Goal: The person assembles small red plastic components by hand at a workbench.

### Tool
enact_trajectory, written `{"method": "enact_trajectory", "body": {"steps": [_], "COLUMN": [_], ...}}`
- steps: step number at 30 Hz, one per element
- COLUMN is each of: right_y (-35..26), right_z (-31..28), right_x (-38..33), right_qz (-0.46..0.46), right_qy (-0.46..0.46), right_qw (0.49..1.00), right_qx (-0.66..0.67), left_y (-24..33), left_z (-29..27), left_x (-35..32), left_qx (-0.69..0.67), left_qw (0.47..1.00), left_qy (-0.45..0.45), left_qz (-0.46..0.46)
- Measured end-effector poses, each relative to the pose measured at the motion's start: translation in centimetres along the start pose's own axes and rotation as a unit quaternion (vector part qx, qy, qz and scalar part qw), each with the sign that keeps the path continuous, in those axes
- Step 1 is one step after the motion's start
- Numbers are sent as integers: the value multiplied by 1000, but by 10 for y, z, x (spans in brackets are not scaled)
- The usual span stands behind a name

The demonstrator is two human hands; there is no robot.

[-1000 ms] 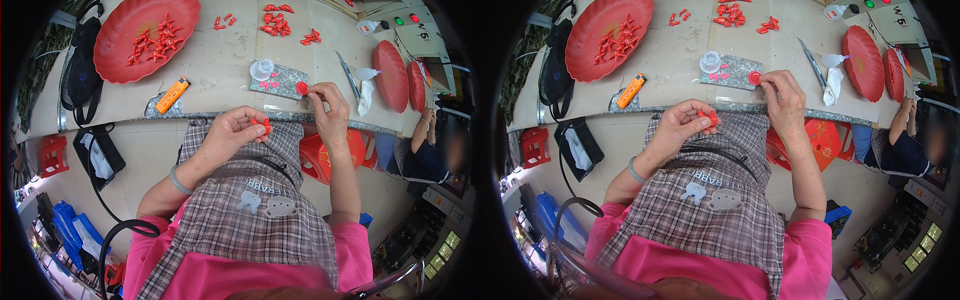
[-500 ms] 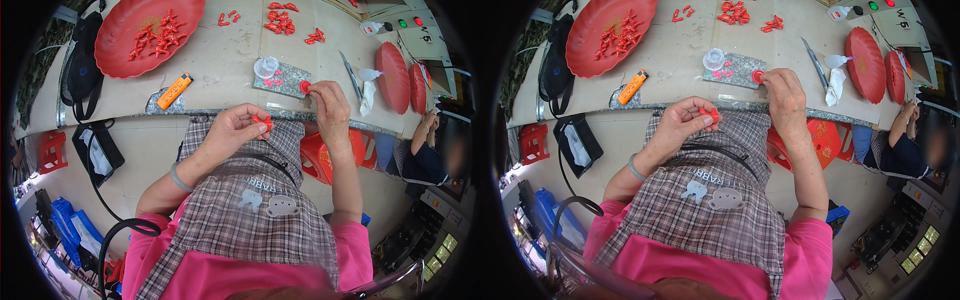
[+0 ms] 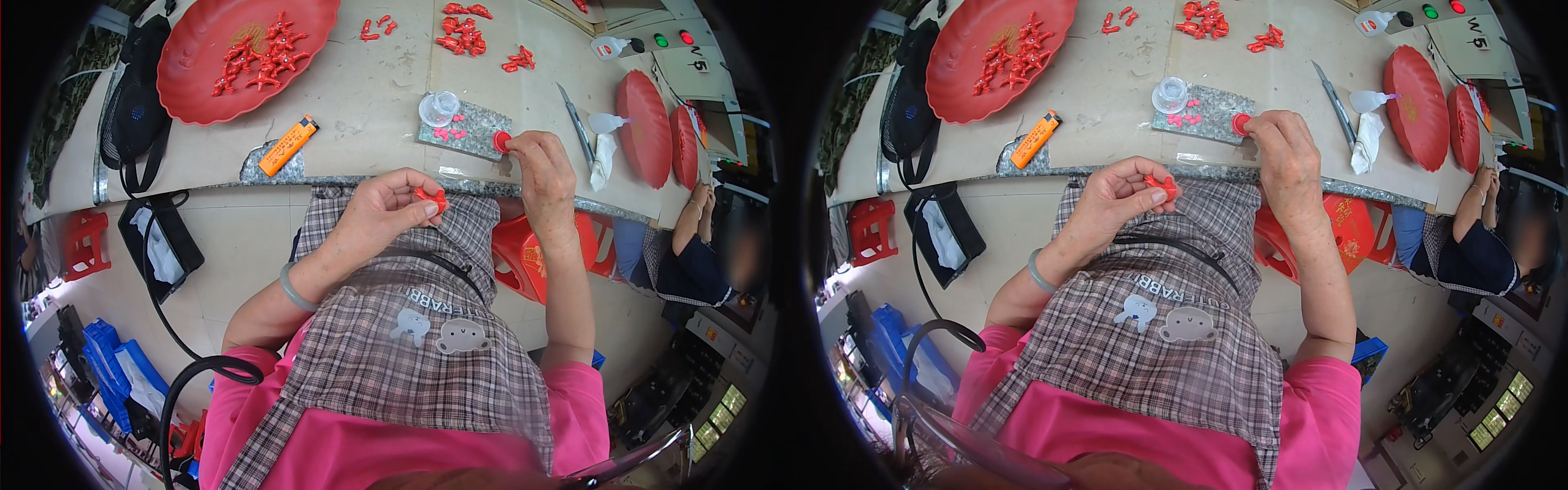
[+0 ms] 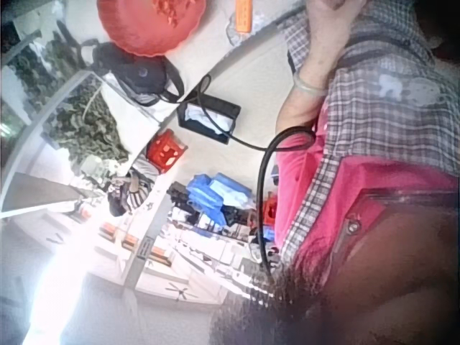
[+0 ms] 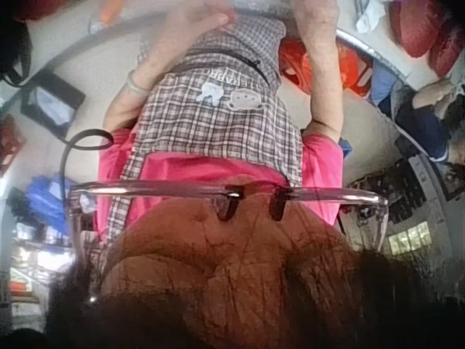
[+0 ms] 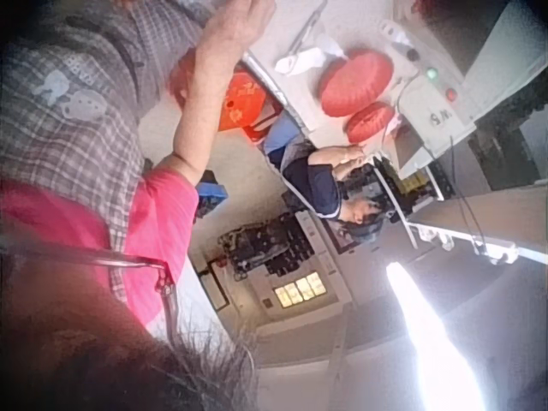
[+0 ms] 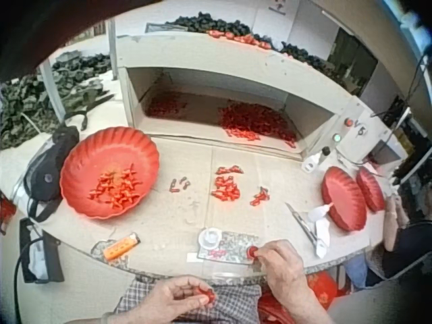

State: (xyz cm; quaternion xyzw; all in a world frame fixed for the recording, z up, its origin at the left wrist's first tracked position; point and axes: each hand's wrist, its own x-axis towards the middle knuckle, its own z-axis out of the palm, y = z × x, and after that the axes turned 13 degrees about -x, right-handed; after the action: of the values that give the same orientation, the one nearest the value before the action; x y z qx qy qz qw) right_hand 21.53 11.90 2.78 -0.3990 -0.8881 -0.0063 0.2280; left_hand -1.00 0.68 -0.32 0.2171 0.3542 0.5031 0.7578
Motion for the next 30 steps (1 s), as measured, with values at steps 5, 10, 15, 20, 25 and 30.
{"method": "enact_trajectory", "body": {"steps": [5,10,15,20,25,30], "right_y": [0,-1,0,-3,2,2], "right_z": [-1,-1,-3,-8,-5,-8], "right_x": [1,1,-3,-3,-11,-12], "right_qz": [11,2,15,151,271,323], "right_qy": [16,10,1,-20,-56,-68], "right_qw": [1000,1000,1000,985,931,866], "right_qx": [6,-4,-6,86,238,377], "left_y": [0,0,0,-1,1,1], "left_z": [-1,-1,-1,-1,0,-1], "left_x": [0,0,-1,0,-1,1], "left_qx": [-1,7,-8,-15,-24,-44], "left_qw": [1000,1000,1000,1000,1000,999], "left_qy": [-1,1,-6,-7,-12,-15], "left_qz": [3,0,6,3,5,15]}}
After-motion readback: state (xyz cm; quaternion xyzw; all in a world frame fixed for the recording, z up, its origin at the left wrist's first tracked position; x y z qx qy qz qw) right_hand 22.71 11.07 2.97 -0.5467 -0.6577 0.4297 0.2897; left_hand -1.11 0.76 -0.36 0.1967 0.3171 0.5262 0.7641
